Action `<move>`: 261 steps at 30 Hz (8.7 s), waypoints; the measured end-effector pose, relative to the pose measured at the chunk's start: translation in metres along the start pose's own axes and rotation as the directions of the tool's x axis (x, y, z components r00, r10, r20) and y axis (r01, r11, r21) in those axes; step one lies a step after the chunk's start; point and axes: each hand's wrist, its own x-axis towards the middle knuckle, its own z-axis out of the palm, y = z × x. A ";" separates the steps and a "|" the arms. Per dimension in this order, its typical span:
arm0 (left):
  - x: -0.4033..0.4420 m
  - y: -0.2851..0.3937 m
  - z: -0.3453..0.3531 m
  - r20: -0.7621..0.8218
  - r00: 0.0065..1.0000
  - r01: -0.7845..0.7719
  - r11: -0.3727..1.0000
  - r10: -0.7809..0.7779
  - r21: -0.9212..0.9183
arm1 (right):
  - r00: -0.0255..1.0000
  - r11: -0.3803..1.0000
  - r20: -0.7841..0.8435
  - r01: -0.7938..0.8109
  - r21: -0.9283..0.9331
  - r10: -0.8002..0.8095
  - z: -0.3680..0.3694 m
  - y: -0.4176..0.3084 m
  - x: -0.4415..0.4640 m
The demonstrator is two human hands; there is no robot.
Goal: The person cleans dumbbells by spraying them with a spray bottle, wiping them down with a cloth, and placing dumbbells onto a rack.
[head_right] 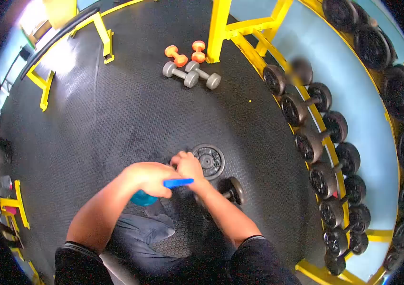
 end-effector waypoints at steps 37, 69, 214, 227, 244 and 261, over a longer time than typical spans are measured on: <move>0.046 -0.022 0.024 -0.220 0.937 0.072 0.768 -0.270 -0.636 | 0.720 0.750 -0.211 -0.641 0.166 0.662 -0.100 0.008 -0.036; -0.006 -0.025 0.113 0.047 0.514 0.339 0.153 -0.856 -0.928 | -0.186 -0.318 0.843 -0.948 -0.018 0.506 0.063 0.091 -0.050; -0.232 0.309 -0.104 0.081 0.886 -0.427 0.871 0.457 -0.242 | -0.203 -0.186 0.316 0.482 0.856 0.927 -0.263 -0.492 -0.308; -0.282 0.251 0.013 -0.312 0.939 -0.152 0.643 -0.142 -0.751 | 0.095 0.036 0.251 -0.973 0.229 0.963 -0.261 -0.396 -0.329; -0.024 0.068 0.139 -0.407 0.898 0.023 0.940 -0.169 -0.340 | 0.498 0.496 0.031 -0.853 -0.163 0.866 -0.012 -0.047 -0.204; -0.066 0.076 0.123 -0.465 0.851 0.095 0.942 -0.244 -0.321 | 0.661 0.505 0.020 -0.592 0.628 0.750 -0.031 0.019 -0.152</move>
